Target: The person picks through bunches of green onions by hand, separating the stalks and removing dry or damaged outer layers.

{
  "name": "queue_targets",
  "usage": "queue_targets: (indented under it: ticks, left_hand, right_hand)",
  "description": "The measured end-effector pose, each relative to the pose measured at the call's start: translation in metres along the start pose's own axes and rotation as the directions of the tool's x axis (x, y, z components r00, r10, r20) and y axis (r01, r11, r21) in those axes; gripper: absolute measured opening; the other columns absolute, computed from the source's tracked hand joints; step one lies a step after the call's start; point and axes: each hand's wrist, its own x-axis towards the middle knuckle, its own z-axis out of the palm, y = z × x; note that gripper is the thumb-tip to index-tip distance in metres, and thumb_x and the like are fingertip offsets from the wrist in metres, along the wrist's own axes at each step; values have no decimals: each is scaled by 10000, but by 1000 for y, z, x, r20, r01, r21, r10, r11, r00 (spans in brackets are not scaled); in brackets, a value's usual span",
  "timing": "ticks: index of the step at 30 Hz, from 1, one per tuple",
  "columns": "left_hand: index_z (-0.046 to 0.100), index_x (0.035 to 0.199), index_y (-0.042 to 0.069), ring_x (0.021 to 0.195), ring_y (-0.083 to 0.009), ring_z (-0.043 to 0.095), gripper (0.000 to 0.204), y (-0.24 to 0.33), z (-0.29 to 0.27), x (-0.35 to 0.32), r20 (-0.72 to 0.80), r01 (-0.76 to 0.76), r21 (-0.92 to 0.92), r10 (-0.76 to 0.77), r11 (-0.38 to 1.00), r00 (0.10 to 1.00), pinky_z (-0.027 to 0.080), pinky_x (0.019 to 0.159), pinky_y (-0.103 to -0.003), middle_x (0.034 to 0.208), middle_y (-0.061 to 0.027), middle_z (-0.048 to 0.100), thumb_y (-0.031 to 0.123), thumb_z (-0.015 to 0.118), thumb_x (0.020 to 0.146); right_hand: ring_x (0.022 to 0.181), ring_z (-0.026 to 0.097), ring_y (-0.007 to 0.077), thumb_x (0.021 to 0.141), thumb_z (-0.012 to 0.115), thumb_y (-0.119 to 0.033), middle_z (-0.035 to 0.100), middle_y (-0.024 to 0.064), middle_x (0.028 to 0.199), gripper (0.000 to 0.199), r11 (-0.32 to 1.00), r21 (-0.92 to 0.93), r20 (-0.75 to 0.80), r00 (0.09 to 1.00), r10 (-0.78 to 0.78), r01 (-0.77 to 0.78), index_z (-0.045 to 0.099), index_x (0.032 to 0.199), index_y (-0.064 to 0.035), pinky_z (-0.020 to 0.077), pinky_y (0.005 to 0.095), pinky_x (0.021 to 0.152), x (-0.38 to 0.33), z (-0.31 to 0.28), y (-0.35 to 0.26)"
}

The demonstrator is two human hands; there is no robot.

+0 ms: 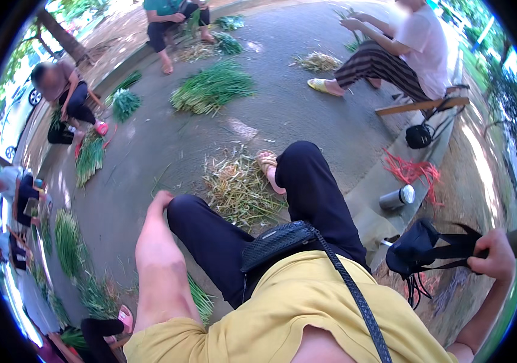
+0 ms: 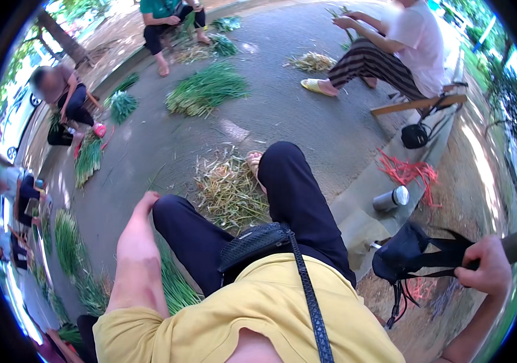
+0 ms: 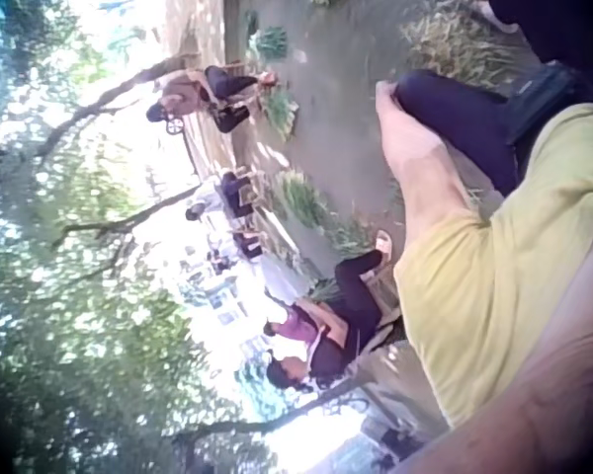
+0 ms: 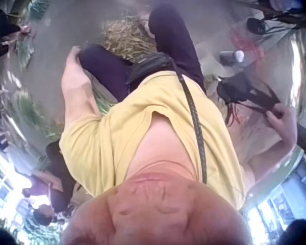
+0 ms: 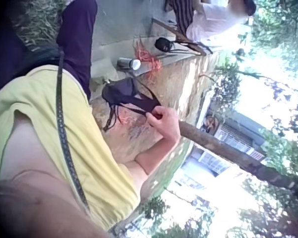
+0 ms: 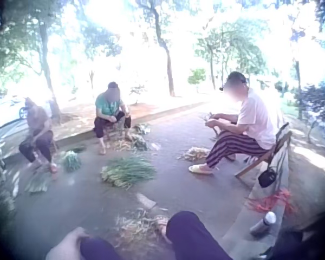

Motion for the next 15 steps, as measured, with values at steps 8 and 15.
queue_targets:
  ticks: [8,15]
  left_hand:
    - [661,989,32,906,-242,636,397,128,-65,8,-173,-156,-127,133,980,976,491,808,-337,956,-137,664,284,694,684]
    - [603,1091,17,990,-237,595,526,73,-60,93,-93,-7,-118,-4,993,996,461,866,-329,1065,-139,626,287,728,658]
  right_hand:
    - [652,465,237,445,701,-184,464,52,560,197,964,-163,-201,950,-240,210,549,494,-70,363,319,632,85,-68,-68]
    - [453,542,227,534,684,-250,539,73,467,212,855,-230,256,876,-409,466,621,534,-48,429,304,482,239,-70,-165]
